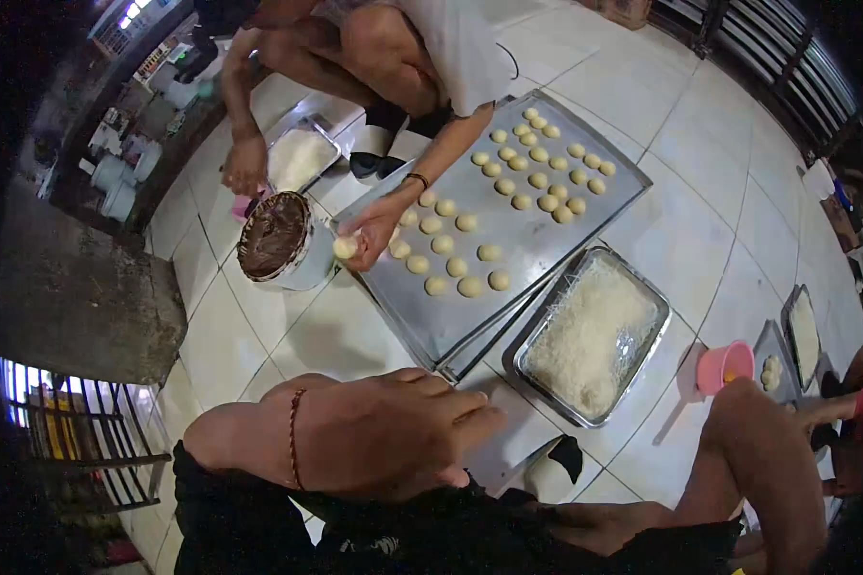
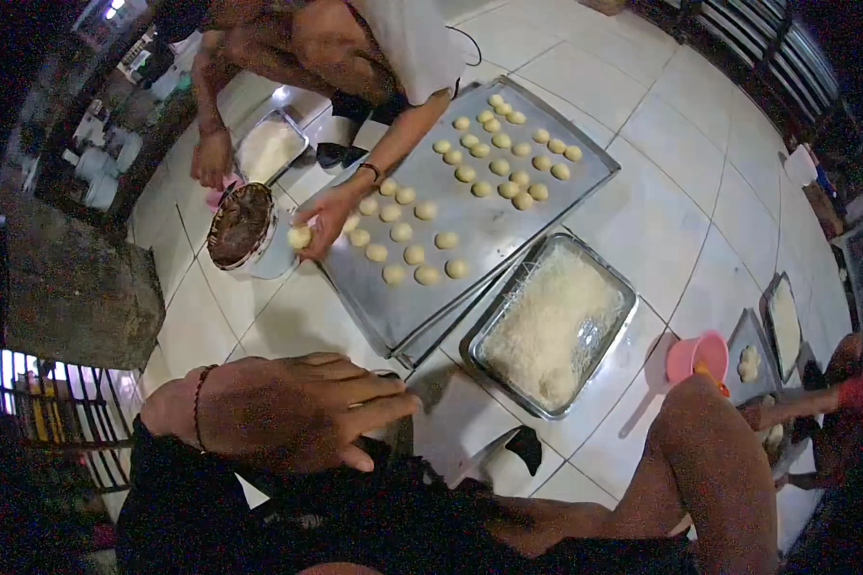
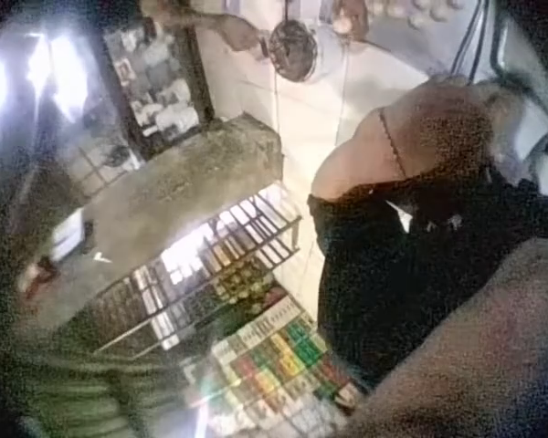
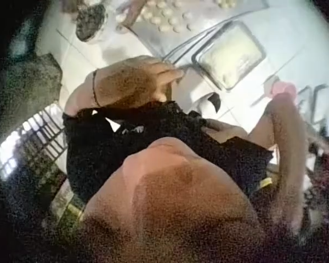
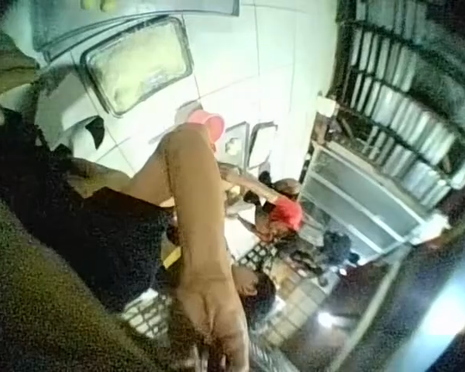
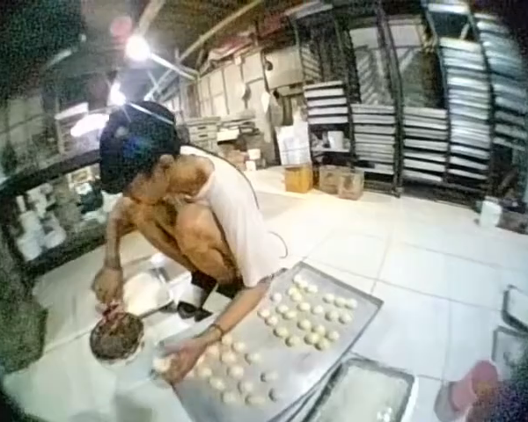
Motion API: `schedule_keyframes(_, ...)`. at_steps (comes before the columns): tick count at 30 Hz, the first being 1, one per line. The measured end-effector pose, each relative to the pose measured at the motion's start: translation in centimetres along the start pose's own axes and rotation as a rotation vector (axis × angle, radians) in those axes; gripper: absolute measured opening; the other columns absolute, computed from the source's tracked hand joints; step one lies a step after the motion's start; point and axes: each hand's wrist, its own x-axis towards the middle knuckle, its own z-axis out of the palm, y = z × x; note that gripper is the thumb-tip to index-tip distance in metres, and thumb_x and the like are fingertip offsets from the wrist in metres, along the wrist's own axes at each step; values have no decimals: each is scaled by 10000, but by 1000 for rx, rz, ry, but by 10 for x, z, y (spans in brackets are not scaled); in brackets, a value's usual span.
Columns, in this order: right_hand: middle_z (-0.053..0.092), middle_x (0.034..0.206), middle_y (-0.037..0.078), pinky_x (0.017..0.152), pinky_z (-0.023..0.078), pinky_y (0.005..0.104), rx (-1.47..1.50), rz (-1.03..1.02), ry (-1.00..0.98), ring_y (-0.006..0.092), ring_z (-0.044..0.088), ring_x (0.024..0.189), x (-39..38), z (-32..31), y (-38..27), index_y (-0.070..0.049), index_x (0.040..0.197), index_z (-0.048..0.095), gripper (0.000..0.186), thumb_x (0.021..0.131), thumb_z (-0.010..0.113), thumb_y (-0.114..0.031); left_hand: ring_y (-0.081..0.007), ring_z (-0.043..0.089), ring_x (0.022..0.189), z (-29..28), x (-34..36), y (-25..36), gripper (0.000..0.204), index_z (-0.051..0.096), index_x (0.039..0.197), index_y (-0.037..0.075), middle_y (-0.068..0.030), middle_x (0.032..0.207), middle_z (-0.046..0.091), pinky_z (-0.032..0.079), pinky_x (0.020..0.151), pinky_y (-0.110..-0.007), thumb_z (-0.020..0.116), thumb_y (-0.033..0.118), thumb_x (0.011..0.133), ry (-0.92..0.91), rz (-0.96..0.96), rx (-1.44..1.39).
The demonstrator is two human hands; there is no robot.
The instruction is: Shaping bread dough balls and placing them onto baking trays.
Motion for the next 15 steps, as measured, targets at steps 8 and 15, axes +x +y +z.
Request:
schedule_keyframes(8,609,1186,98,858,475,277,-146,-139,-63,216,585,957,51,-4,-78,-133,1294,547,319,988,462,-159,-298,549,985,9,5,-5,506,397,1305,-73,-202,1169,526,414,912,-380,516,260,943,157,106,19)
schedule_keyframes(15,311,1527,56,1176,218,323,-972,14,-318,187,303,1397,24,-24,-83,-157,1472,310,489,1014,239,-312,-287,539,1154,21,6,-1,534,377,1366,16,-176,1341,481,423,972,-389,487,344,959,115,49,94)
